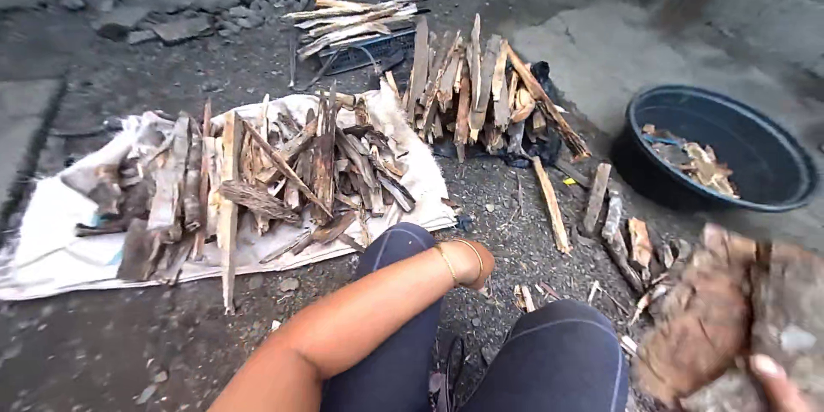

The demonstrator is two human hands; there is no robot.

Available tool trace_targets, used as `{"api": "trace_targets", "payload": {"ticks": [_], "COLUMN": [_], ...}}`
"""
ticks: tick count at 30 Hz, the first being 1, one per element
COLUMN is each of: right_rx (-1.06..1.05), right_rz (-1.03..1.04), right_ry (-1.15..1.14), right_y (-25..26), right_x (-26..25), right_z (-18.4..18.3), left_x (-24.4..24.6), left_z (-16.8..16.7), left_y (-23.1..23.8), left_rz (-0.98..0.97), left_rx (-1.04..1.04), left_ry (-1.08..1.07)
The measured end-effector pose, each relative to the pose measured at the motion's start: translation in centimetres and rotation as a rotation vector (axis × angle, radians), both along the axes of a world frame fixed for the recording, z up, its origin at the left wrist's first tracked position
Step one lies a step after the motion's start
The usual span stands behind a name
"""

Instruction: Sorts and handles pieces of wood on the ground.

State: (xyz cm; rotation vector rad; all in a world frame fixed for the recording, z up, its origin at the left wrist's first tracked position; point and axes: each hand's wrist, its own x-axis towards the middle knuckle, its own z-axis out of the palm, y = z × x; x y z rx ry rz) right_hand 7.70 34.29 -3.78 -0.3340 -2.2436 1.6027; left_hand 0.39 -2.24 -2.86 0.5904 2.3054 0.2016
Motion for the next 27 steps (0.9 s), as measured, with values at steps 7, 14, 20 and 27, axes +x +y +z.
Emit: {"api": "trace_targets", "payload": {"ticks": [7, 14, 20, 27], "right_rx": [-0.164, 0.579, 0.174, -0.282], "right_rz": [0.667, 0.981, 0.547, -0.256], "right_ry": [-0.044, -0.111, -0.479, -0.783], "right_y": [-20.0, -21.9, -2.2, 12.7], "right_x": [-15.9, -16.3, -12.7, -5.4], "right_z": [10.5, 7.4, -5.1, -20.3], "left_x": [0.6, -0.3, -1.6, -2.5], "left_z": [-0.1, -1.8, -2.7, -3.3], "left_y": [0.8, 0.0, 0.8, 3.1], "left_rz": [-0.022, -0.005, -0.069, -0.127], "left_rx": [-0.103, -0.074, -0.157, -0.204], "left_ry": [-0.081, -0.115, -0.147, -0.197]}}
